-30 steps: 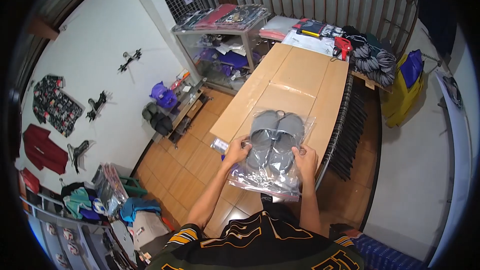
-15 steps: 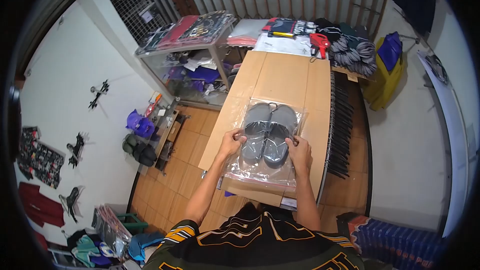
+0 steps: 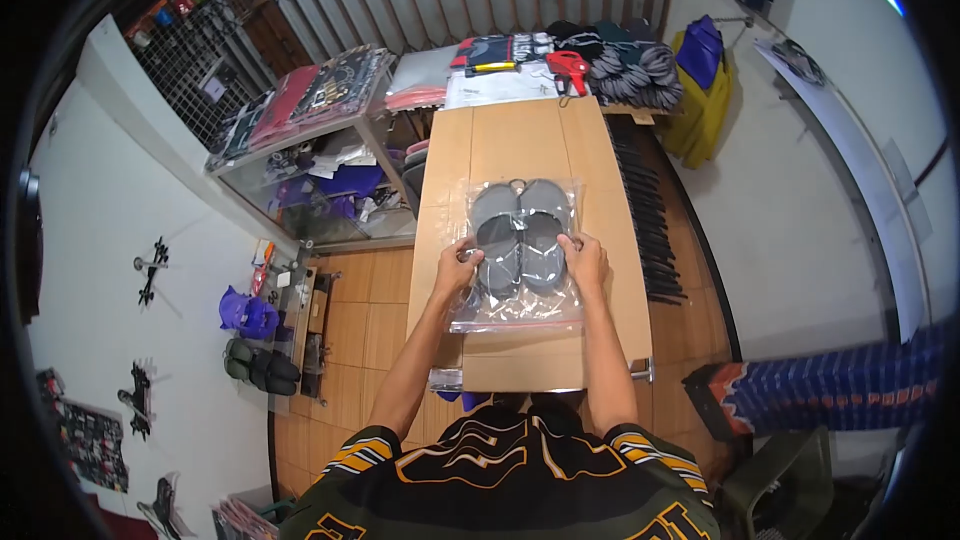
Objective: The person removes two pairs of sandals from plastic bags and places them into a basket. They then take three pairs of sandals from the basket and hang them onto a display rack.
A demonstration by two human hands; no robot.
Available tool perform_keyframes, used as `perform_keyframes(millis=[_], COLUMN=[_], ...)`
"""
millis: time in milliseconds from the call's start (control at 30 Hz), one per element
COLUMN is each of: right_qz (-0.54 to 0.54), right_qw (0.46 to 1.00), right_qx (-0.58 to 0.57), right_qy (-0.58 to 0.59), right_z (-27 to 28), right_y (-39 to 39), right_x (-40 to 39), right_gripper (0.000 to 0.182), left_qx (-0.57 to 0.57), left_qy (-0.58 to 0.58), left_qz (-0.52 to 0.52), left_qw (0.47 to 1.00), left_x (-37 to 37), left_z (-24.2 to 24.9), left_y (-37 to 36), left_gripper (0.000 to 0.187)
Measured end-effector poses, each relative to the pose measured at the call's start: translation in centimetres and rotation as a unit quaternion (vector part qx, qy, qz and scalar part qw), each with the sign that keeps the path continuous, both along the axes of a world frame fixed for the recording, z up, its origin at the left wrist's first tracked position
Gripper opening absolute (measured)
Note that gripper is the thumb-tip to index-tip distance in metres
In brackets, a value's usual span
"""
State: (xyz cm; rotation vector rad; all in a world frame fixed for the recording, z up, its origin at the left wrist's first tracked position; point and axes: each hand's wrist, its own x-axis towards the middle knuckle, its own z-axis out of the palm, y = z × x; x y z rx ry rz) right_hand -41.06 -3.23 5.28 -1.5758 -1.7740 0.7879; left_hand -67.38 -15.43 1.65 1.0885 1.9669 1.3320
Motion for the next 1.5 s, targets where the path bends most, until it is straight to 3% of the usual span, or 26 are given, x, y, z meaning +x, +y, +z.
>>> perform_keyframes(millis=[167, 267, 300, 433, 533, 667, 767, 867, 1100, 1500], right_qz=[0.006, -0.017, -0.024, -0.031, -0.091, -0.131, -0.139, -0.141, -0.135, -0.140], right_qw=[0.997, 0.990, 0.987, 0.991, 0.955, 0.919, 0.880, 0.861, 0.845, 0.868], right_qx=[-0.013, -0.018, -0.021, 0.030, -0.144, -0.147, -0.179, -0.207, -0.196, -0.144], right_qy=[0.073, 0.138, 0.155, 0.124, 0.242, 0.340, 0.417, 0.442, 0.479, 0.454], right_z=[-1.5, -2.6, -2.4, -5.2, -2.5, -2.4, -2.0, -1.2, -2.7, -3.3], right_y=[-1.5, -5.3, -7.2, -13.0, -16.8, -18.2, -19.1, -19.8, -19.7, -20.1], right_x=[1.6, 3.8, 4.8, 8.2, 9.0, 8.3, 7.4, 6.7, 6.8, 6.0], right_gripper=[0.042, 0.042, 0.042, 0.028, 0.021, 0.023, 0.025, 0.023, 0.017, 0.012], left_qx=[0.080, 0.085, 0.103, 0.047, 0.051, 0.051, 0.139, 0.161, 0.184, 0.178], left_qy=[0.121, 0.084, 0.019, 0.051, 0.036, 0.048, 0.311, 0.230, 0.171, 0.077], left_qz=[-0.025, -0.037, -0.026, -0.032, -0.025, -0.017, 0.005, -0.106, -0.292, -0.281], left_qw=[0.989, 0.992, 0.994, 0.997, 0.998, 0.997, 0.940, 0.954, 0.923, 0.940], left_x=[1.3, 2.4, 2.9, 3.5, 3.7, 5.1, 7.0, 9.4, 15.9, 18.5], left_z=[-0.3, 0.5, 0.2, 2.2, 1.9, 4.2, 5.4, 5.7, 3.4, 3.0], left_y=[-2.8, -6.5, -7.8, -13.3, -15.6, -16.5, -16.1, -15.0, -10.1, -8.0], left_gripper=[0.065, 0.071, 0.074, 0.069, 0.068, 0.061, 0.057, 0.051, 0.038, 0.030])
